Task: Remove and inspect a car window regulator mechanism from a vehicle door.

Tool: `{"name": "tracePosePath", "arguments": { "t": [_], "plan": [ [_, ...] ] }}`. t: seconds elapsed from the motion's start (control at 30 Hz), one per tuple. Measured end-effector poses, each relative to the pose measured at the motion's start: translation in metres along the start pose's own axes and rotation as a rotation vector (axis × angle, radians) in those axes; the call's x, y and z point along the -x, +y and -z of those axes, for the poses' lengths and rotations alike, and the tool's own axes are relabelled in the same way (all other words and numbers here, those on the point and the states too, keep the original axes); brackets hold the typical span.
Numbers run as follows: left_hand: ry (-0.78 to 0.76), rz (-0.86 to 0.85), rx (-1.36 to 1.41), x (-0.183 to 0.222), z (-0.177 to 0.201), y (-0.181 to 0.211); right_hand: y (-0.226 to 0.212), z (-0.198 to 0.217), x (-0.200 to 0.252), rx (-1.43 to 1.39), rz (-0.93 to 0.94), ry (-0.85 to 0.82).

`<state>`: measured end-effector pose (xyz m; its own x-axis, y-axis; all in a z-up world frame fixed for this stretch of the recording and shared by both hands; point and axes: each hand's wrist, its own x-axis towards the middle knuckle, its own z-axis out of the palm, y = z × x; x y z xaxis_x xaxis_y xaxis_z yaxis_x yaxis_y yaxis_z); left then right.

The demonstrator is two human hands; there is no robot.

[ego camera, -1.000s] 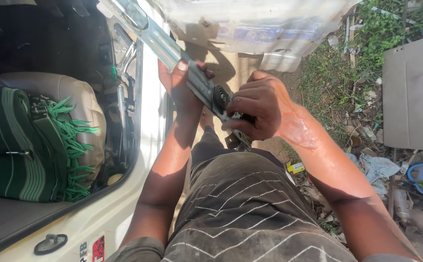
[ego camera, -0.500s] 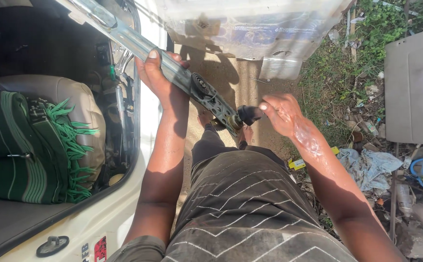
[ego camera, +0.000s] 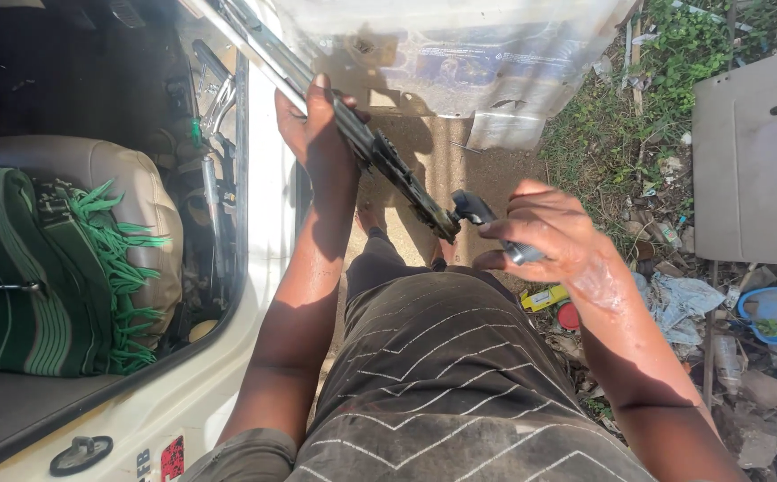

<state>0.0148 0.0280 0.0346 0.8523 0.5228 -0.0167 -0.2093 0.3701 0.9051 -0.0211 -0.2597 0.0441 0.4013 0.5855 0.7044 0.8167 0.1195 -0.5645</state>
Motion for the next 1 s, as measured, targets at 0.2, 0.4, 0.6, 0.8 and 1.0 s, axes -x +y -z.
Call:
{"name": "tracePosePath", "arguments": {
  "t": [0.2,0.4,0.6,0.8,1.0],
  "plan": [
    [-0.031,-0.101,-0.145,-0.001,-0.005,-0.021,0.036,0.017,-0.028,-0.005,-0.128,0.04],
    [-0.021,-0.075,-0.548,-0.001,-0.008,-0.026,0.051,0.001,-0.025,-0.134,-0.219,0.034],
    [-0.166,-0.095,-0.48,-0.003,0.01,-0.05,0.048,-0.006,-0.037,-0.161,-0.46,-0.06],
    [-0.156,-0.049,-0.243,0.002,-0.003,-0.042,0.047,-0.012,-0.038,-0.147,-0.429,-0.076],
    [-0.159,0.029,-0.18,0.014,-0.012,-0.032,0.06,-0.026,-0.016,-0.333,-0.638,-0.03]
  ]
}}
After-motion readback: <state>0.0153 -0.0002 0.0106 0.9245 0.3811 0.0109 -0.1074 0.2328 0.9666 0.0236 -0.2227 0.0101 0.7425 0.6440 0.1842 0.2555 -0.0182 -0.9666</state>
